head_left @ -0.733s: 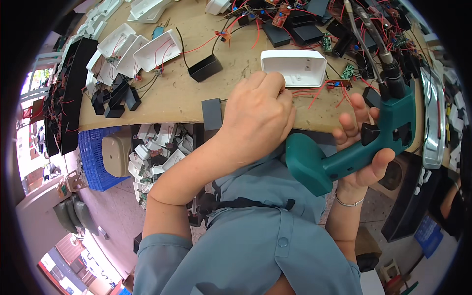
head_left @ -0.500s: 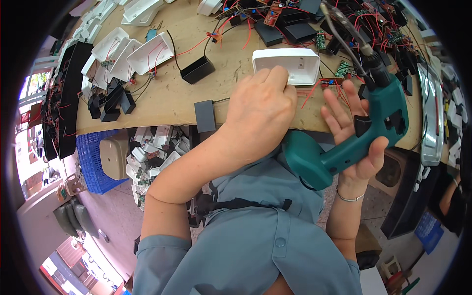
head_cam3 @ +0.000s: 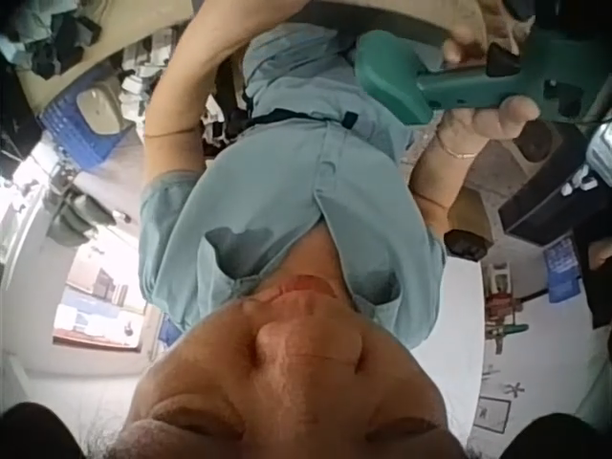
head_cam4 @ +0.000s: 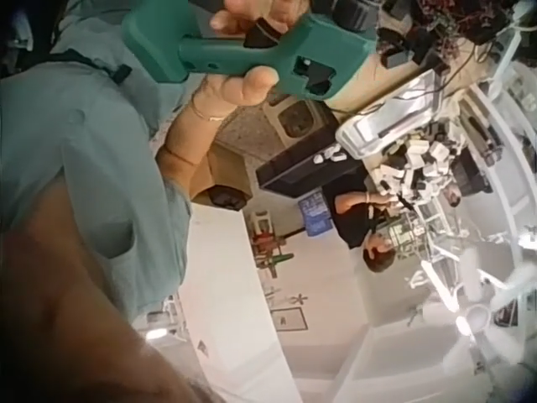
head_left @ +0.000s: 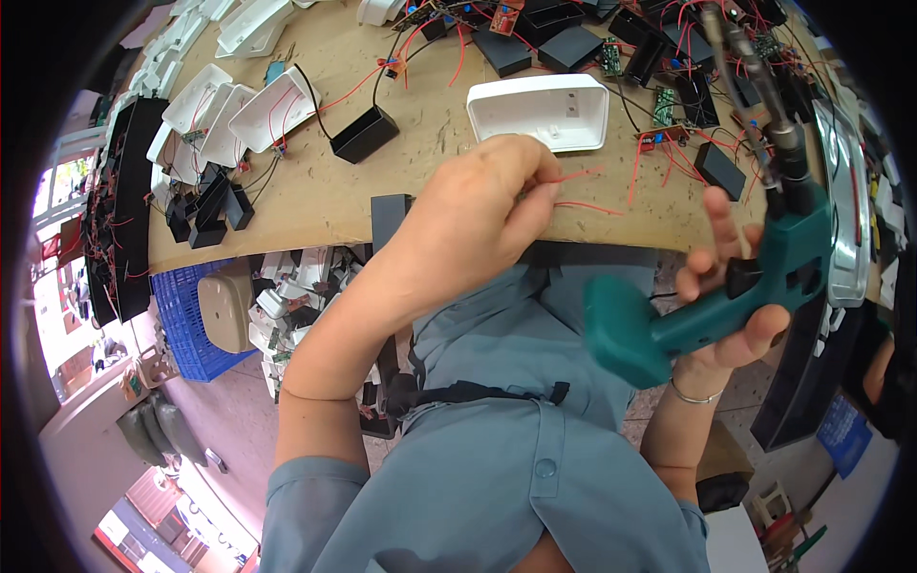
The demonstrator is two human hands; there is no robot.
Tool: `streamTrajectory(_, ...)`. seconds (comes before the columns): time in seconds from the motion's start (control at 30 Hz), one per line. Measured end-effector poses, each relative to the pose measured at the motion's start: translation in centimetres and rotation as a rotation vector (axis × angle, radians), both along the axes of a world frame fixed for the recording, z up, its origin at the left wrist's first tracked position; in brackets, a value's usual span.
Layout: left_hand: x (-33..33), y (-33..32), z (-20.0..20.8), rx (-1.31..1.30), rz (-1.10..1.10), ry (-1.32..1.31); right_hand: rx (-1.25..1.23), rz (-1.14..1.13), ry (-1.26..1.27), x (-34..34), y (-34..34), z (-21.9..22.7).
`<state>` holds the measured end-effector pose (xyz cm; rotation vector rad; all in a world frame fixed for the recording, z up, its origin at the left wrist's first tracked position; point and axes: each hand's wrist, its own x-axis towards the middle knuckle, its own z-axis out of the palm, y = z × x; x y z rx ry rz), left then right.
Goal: Soldering wires to electronic components and fitting them into white plastic housings.
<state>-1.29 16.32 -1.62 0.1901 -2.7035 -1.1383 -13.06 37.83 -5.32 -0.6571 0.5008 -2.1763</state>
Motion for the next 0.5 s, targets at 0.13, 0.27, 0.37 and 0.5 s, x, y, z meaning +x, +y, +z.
streamTrajectory(0.13, -0.2, 0.3, -1.0, 0.322, 0.069, 0.053, 0.13, -0.044, -0.021, 2.3, -1.0, -0.1)
streamTrajectory(0.27, -0.2, 0.1, -1.2, 0.234, -0.016, 0.179, 0.149, -0.024, -0.038, 3.3, -1.5, -0.4)
streamTrajectory(0.37, -0.1, 0.1, -1.4, 0.28, -0.026, 0.175, 0.188, -0.021, -0.049, 3.8, -2.3, -0.4)
streamTrajectory(0.5, -0.4, 0.1, -1.5, 0.19, -0.091, 0.257, 0.294, -0.038, -0.042, 4.2, -2.7, -0.5)
